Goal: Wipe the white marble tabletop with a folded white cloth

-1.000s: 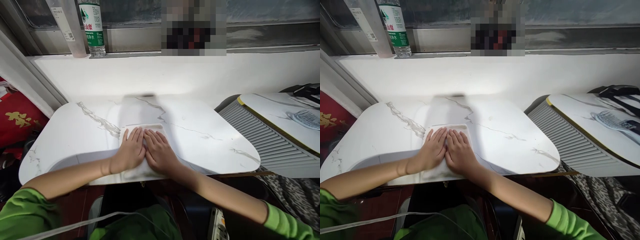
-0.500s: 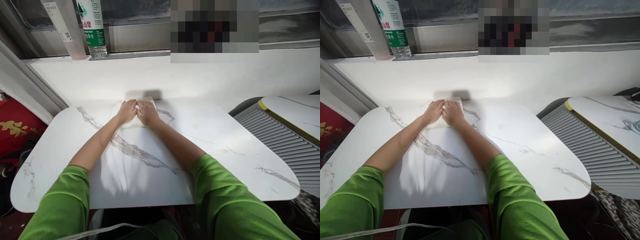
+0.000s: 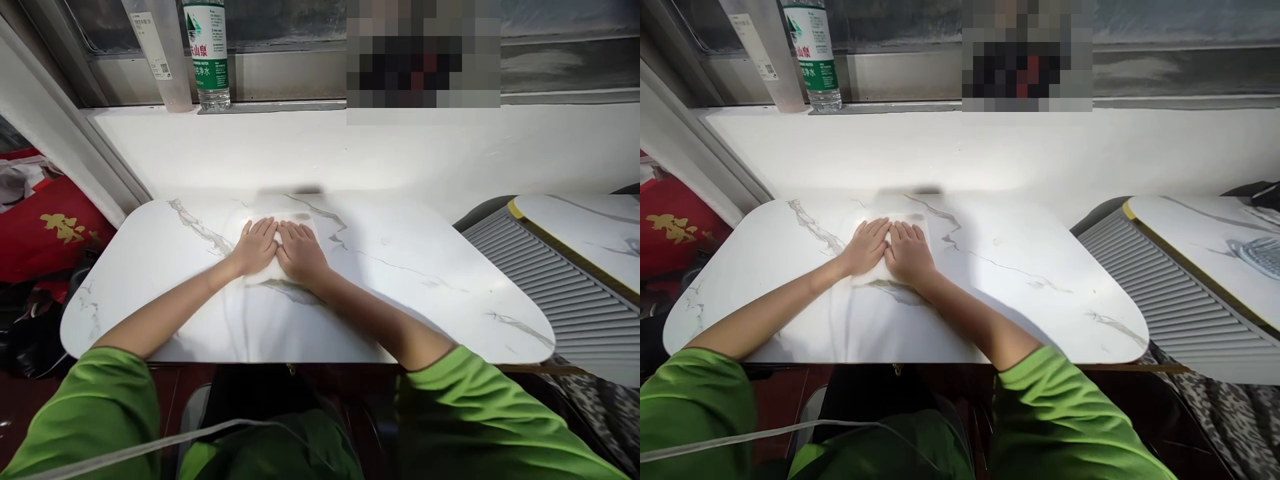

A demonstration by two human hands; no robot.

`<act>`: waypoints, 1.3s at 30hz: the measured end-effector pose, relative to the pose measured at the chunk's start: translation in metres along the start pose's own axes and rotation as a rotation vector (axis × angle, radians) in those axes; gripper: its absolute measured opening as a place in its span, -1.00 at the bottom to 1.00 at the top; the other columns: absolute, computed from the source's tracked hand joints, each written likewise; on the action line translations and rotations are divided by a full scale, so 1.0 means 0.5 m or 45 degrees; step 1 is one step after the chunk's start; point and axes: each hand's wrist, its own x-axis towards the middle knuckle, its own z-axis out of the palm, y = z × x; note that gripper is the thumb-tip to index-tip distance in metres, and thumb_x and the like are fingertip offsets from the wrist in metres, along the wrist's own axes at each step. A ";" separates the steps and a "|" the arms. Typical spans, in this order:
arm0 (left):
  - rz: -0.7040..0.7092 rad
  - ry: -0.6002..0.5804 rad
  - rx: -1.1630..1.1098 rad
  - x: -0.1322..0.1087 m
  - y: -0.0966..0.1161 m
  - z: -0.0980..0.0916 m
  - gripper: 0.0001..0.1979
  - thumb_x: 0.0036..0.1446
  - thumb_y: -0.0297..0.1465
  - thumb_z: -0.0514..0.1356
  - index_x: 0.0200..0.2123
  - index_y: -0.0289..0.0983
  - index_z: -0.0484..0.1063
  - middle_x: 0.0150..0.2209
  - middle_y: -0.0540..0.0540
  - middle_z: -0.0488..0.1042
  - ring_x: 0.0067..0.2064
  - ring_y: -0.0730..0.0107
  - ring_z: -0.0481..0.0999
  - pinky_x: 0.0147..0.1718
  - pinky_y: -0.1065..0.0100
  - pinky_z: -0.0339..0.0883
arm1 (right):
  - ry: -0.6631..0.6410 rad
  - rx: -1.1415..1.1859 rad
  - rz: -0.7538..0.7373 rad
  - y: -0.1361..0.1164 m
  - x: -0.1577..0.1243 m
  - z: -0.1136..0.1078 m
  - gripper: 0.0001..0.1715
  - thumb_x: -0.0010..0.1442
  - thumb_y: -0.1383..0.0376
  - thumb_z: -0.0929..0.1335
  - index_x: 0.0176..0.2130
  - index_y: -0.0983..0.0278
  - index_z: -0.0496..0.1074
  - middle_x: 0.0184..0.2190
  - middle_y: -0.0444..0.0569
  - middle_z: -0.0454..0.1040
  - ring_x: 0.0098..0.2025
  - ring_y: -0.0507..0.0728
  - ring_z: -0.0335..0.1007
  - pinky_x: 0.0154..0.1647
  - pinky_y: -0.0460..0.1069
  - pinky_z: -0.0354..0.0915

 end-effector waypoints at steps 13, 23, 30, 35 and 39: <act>-0.021 0.070 0.074 -0.260 0.092 -0.020 -0.45 0.36 -0.40 -0.20 0.32 -0.50 0.14 0.37 -0.34 0.17 0.42 0.07 0.06 0.38 -0.07 -0.14 | 0.051 0.026 -0.241 -0.149 -0.193 -0.055 -0.35 0.28 0.32 0.15 0.24 0.63 0.28 0.25 0.33 0.33 0.31 0.38 0.17 0.36 0.26 0.05; -0.084 0.001 0.068 -0.075 -0.082 -0.022 -0.44 0.31 -0.44 -0.14 0.34 -0.47 0.10 0.39 -0.35 0.12 0.42 0.12 0.06 0.37 -0.06 -0.14 | 0.013 0.055 -0.216 -0.089 0.043 0.025 -0.43 0.26 0.36 0.15 0.16 0.57 0.34 0.19 0.34 0.38 0.22 0.36 0.23 0.29 0.21 0.03; -0.167 -0.019 0.064 0.075 -0.195 -0.037 -0.46 0.31 -0.46 -0.14 0.33 -0.40 0.13 0.39 -0.29 0.13 0.42 0.19 0.07 0.37 -0.02 -0.14 | -0.001 0.087 -0.078 -0.055 0.213 0.070 -0.51 0.28 0.39 0.13 0.11 0.51 0.36 0.11 0.30 0.42 0.15 0.32 0.27 0.25 0.16 0.03; -0.167 -0.015 0.073 0.088 -0.205 -0.039 -0.45 0.32 -0.45 -0.17 0.35 -0.39 0.10 0.40 -0.27 0.10 0.43 0.20 0.04 0.37 -0.01 -0.14 | 0.018 0.110 -0.086 -0.045 0.231 0.080 -0.51 0.30 0.38 0.13 0.13 0.50 0.34 0.15 0.29 0.41 0.19 0.31 0.25 0.27 0.16 0.02; -0.187 -0.044 0.084 0.052 -0.184 -0.041 -0.44 0.33 -0.43 -0.17 0.36 -0.41 0.07 0.42 -0.26 0.07 0.44 0.21 0.01 0.38 0.02 -0.16 | 0.020 0.079 -0.113 -0.062 0.198 0.077 -0.48 0.30 0.37 0.13 0.16 0.54 0.32 0.20 0.32 0.36 0.25 0.31 0.20 0.30 0.18 0.00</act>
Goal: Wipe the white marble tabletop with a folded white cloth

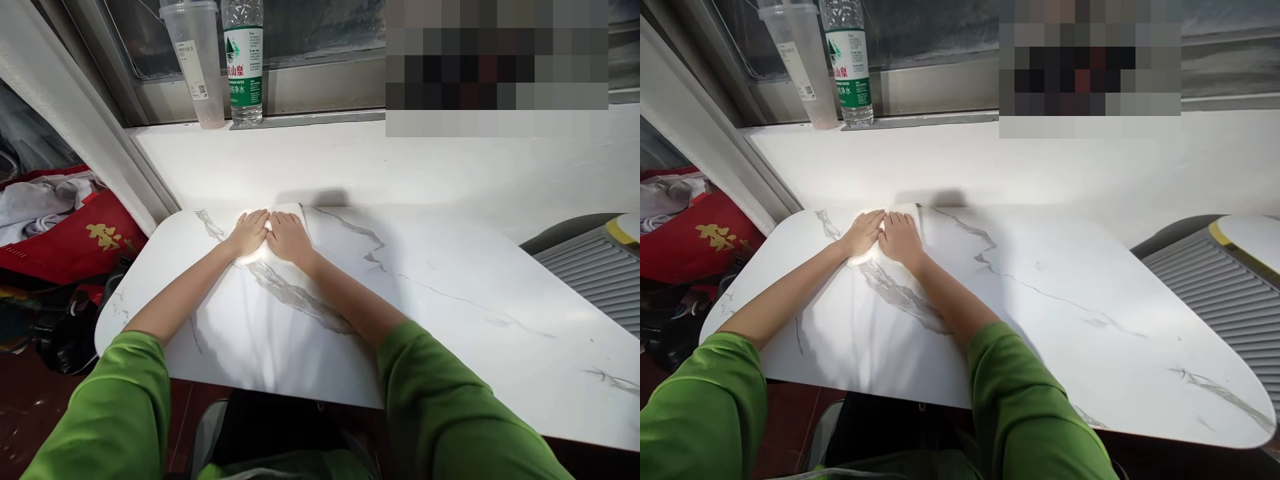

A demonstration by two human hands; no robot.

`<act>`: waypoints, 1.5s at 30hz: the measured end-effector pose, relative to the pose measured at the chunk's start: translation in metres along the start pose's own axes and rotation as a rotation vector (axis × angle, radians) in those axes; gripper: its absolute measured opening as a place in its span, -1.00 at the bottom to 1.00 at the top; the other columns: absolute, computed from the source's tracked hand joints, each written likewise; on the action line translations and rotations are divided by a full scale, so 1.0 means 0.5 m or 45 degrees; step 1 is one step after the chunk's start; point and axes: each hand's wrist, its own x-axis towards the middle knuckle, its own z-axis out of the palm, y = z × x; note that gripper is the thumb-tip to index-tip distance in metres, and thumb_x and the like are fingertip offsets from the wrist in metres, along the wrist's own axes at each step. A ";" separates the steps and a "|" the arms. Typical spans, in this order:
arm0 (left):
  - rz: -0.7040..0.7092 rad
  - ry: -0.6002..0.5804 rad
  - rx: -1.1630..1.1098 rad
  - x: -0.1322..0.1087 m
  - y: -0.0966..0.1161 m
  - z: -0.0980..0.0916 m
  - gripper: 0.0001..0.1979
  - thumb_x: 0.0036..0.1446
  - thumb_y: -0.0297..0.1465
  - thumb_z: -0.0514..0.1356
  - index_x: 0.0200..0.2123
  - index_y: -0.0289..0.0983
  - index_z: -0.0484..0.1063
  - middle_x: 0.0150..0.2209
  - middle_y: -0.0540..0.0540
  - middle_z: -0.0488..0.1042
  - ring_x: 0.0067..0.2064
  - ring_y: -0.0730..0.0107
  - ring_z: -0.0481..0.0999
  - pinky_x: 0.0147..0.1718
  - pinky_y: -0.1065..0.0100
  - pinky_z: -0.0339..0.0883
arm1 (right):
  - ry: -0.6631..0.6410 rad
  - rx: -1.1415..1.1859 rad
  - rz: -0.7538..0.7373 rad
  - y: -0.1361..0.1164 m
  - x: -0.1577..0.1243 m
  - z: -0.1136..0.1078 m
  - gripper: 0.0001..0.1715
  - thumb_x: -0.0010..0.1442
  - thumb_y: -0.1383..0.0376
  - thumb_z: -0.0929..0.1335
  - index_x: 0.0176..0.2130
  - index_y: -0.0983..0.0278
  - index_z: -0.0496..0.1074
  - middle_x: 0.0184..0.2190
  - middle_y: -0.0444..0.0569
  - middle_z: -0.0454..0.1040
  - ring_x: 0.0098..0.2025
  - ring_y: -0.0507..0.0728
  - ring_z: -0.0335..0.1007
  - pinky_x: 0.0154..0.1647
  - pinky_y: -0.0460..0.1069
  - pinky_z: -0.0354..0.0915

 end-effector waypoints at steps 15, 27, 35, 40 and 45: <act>0.092 0.035 -0.063 -0.409 0.081 -0.010 -0.43 0.37 -0.34 -0.18 0.38 -0.42 0.01 0.42 -0.30 0.05 0.45 0.18 -0.02 0.40 -0.04 -0.20 | -0.066 0.042 -0.200 -0.229 -0.295 -0.092 -0.37 0.32 0.27 0.15 0.25 0.57 0.26 0.29 0.35 0.26 0.34 0.41 0.12 0.36 0.35 -0.04; -0.157 0.012 -0.172 -0.203 -0.065 -0.030 -0.44 0.31 -0.36 -0.18 0.34 -0.27 0.10 0.40 -0.17 0.12 0.43 0.23 0.05 0.39 -0.02 -0.18 | -0.027 0.143 -0.220 -0.160 -0.043 -0.002 -0.58 0.31 0.26 0.21 0.05 0.45 0.39 0.03 0.22 0.47 0.10 0.31 0.30 0.19 0.16 0.10; -0.047 0.036 -0.165 -0.018 -0.202 -0.028 -0.44 0.30 -0.39 -0.18 0.33 -0.30 0.15 0.37 -0.17 0.19 0.38 0.25 0.16 0.37 0.08 -0.10 | 0.022 0.102 0.030 -0.128 0.133 0.074 -0.52 0.28 0.33 0.19 0.10 0.53 0.37 0.02 0.27 0.47 0.10 0.35 0.27 0.19 0.17 0.02; -0.046 -0.005 -0.121 -0.017 -0.206 -0.025 -0.44 0.33 -0.39 -0.18 0.35 -0.36 0.11 0.41 -0.20 0.11 0.42 0.26 0.07 0.39 0.10 -0.17 | 0.039 0.074 0.011 -0.129 0.128 0.082 -0.52 0.30 0.33 0.16 0.10 0.52 0.37 0.06 0.29 0.45 0.13 0.33 0.26 0.21 0.16 0.01; -0.059 -0.046 -0.122 -0.106 -0.174 -0.035 -0.44 0.34 -0.38 -0.18 0.36 -0.37 0.09 0.42 -0.18 0.08 0.43 0.27 0.02 0.40 0.11 -0.19 | 0.019 0.041 -0.020 -0.179 0.058 0.056 -0.47 0.32 0.31 0.16 0.15 0.56 0.35 0.12 0.33 0.42 0.18 0.35 0.24 0.23 0.19 0.03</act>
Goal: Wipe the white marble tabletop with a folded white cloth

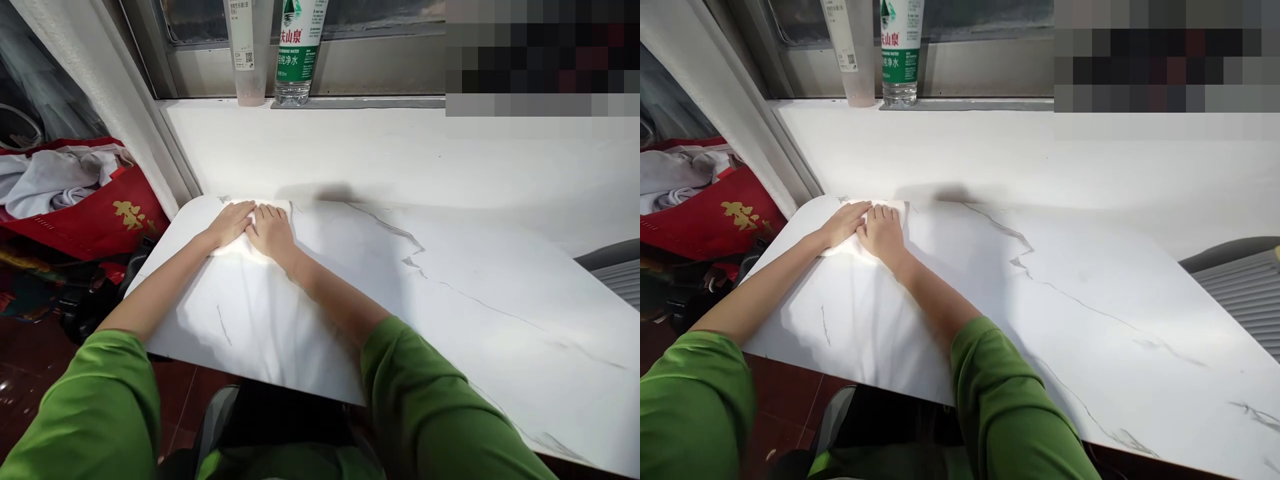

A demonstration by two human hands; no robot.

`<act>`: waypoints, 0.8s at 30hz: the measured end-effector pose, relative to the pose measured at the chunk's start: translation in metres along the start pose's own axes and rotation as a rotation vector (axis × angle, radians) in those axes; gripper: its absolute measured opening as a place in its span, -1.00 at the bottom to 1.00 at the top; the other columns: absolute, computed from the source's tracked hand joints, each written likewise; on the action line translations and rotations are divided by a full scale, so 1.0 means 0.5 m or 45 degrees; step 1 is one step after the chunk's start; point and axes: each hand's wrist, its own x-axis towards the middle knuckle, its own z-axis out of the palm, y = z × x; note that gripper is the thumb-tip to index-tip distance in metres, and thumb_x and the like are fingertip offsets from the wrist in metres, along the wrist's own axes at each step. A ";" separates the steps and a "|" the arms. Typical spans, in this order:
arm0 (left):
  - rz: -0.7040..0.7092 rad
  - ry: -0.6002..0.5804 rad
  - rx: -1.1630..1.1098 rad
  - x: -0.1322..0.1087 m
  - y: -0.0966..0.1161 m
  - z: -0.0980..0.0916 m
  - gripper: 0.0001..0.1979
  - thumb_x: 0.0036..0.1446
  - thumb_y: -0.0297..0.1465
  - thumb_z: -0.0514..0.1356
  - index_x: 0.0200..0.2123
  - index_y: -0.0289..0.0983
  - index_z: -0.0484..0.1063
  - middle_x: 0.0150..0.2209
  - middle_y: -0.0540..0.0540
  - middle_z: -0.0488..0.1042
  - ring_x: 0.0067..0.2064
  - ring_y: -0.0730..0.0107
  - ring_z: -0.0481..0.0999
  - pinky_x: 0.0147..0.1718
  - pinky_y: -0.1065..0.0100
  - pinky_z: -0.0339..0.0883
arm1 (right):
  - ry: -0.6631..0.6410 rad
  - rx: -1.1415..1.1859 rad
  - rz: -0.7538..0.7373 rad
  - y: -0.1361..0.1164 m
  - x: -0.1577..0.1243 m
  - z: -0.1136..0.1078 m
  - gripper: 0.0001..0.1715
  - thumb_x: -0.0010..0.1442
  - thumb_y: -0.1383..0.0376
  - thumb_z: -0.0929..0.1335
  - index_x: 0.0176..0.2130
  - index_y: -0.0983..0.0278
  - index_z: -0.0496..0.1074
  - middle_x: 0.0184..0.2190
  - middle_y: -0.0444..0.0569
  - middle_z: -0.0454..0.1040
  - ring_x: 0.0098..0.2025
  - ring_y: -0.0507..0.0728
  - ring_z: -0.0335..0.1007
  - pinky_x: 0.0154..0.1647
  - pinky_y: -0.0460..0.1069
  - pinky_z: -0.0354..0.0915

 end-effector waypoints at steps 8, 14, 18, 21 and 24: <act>-0.053 0.001 -0.017 -0.283 0.001 -0.012 -0.42 0.35 -0.31 -0.21 0.38 -0.33 0.07 0.43 -0.13 0.07 0.44 0.27 0.00 0.41 0.09 -0.23 | -0.141 0.056 -0.112 -0.208 -0.157 -0.055 -0.30 0.35 0.26 0.15 0.28 0.73 0.17 0.29 0.46 0.22 0.32 0.48 0.09 0.34 0.31 -0.10; -0.124 0.056 -0.014 -0.423 -0.029 -0.028 -0.40 0.35 -0.26 -0.23 0.37 -0.35 0.08 0.41 -0.17 0.10 0.43 0.22 0.05 0.41 0.06 -0.18 | -0.225 0.148 -0.255 -0.313 -0.189 -0.065 -0.25 0.35 0.22 0.17 0.30 0.75 0.14 0.31 0.51 0.17 0.33 0.52 0.07 0.35 0.33 -0.10; -0.154 0.104 -0.030 -0.417 -0.044 -0.028 -0.41 0.34 -0.24 -0.20 0.35 -0.29 0.12 0.39 -0.14 0.17 0.40 0.20 0.11 0.39 0.03 -0.12 | -0.215 0.178 -0.296 -0.308 -0.165 -0.053 -0.27 0.35 0.21 0.18 0.28 0.73 0.17 0.29 0.48 0.21 0.31 0.49 0.10 0.35 0.30 -0.08; -0.176 0.128 -0.033 -0.365 -0.066 -0.026 -0.42 0.32 -0.25 -0.18 0.34 -0.26 0.14 0.37 -0.13 0.19 0.39 0.21 0.13 0.39 0.02 -0.12 | -0.187 0.169 -0.278 -0.282 -0.119 -0.034 -0.32 0.33 0.23 0.19 0.25 0.69 0.23 0.27 0.43 0.25 0.27 0.44 0.14 0.32 0.27 -0.04; -0.169 0.133 -0.036 -0.280 -0.099 -0.029 -0.43 0.32 -0.26 -0.17 0.32 -0.30 0.17 0.37 -0.16 0.19 0.39 0.22 0.14 0.39 0.08 -0.11 | -0.162 0.136 -0.223 -0.244 -0.052 -0.007 -0.37 0.32 0.24 0.19 0.21 0.64 0.28 0.21 0.40 0.33 0.20 0.40 0.21 0.26 0.24 0.03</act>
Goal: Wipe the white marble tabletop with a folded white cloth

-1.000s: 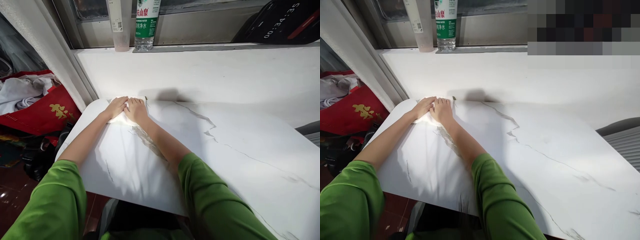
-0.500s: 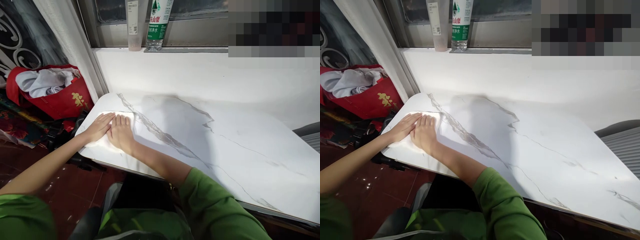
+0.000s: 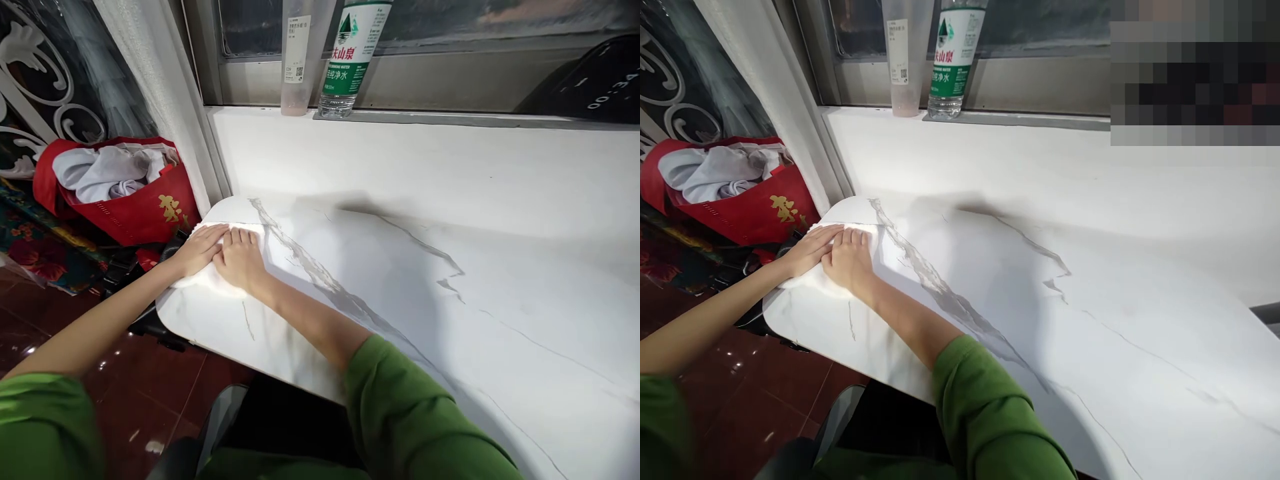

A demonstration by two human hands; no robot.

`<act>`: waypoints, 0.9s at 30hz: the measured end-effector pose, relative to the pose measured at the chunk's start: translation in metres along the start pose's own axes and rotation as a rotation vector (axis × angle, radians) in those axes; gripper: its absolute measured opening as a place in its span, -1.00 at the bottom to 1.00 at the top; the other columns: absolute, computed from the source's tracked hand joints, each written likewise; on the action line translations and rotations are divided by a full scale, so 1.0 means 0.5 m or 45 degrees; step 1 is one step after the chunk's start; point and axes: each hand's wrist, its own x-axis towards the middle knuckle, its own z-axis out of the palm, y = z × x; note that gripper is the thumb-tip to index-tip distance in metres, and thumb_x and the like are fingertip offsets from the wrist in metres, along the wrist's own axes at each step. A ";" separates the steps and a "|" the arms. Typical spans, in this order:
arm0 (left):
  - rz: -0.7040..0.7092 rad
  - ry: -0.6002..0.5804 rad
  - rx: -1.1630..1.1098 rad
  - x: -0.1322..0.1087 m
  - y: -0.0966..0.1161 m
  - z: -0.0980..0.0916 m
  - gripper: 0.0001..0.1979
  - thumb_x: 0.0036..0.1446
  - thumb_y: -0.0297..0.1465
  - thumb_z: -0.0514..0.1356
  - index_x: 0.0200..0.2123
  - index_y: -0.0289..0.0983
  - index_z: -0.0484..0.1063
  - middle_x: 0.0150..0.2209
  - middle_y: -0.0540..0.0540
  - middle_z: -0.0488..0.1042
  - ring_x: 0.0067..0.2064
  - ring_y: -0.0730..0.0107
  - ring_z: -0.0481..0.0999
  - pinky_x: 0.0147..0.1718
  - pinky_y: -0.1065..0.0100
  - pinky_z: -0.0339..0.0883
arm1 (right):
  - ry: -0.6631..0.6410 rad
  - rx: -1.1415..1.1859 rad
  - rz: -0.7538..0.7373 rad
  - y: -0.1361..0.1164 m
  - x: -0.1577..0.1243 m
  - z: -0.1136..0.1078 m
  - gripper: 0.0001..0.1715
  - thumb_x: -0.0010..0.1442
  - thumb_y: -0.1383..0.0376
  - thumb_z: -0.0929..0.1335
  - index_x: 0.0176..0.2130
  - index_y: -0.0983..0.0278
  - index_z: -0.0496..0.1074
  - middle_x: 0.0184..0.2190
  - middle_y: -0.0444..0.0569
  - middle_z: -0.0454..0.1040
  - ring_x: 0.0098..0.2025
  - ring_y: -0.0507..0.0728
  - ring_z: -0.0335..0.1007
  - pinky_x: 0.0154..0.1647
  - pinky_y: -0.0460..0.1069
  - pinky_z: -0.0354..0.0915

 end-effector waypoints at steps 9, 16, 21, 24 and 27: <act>0.105 -0.013 -0.069 0.285 -0.060 0.015 -0.43 0.21 -0.34 -0.07 0.27 -0.29 0.26 0.32 -0.13 0.29 0.33 0.20 0.23 0.35 0.19 0.00 | 0.126 -0.044 0.209 0.157 0.172 0.043 -0.46 0.32 0.30 0.16 0.15 0.59 0.33 0.07 0.35 0.43 0.13 0.37 0.26 0.19 0.19 0.04; 0.087 -0.043 -0.054 0.301 -0.064 0.016 -0.41 0.24 -0.34 -0.09 0.32 -0.31 0.19 0.37 -0.13 0.20 0.38 0.21 0.16 0.37 0.17 -0.07 | 0.163 -0.072 0.214 0.167 0.179 0.047 -0.46 0.33 0.30 0.15 0.14 0.60 0.34 0.08 0.35 0.42 0.14 0.37 0.24 0.22 0.21 0.02; 0.061 -0.058 0.033 0.223 -0.036 0.010 -0.42 0.28 -0.37 -0.14 0.33 -0.39 0.16 0.39 -0.19 0.15 0.40 0.23 0.10 0.39 0.15 -0.10 | 0.106 -0.052 0.137 0.136 0.125 0.031 -0.42 0.34 0.28 0.16 0.20 0.60 0.29 0.17 0.34 0.37 0.19 0.36 0.20 0.26 0.19 0.00; 0.049 -0.052 0.081 0.143 -0.008 0.010 -0.42 0.31 -0.36 -0.16 0.34 -0.41 0.13 0.40 -0.21 0.13 0.42 0.23 0.06 0.40 0.13 -0.16 | 0.086 -0.033 0.078 0.101 0.071 0.018 -0.40 0.34 0.27 0.17 0.22 0.62 0.28 0.21 0.35 0.34 0.21 0.37 0.19 0.28 0.20 0.00; 0.011 -0.023 0.128 0.041 0.031 0.013 -0.42 0.33 -0.36 -0.20 0.36 -0.42 0.09 0.41 -0.24 0.11 0.43 0.24 0.04 0.41 0.10 -0.19 | 0.062 -0.015 -0.017 0.056 -0.001 0.000 -0.37 0.35 0.27 0.16 0.24 0.63 0.26 0.25 0.36 0.29 0.25 0.39 0.16 0.31 0.23 -0.02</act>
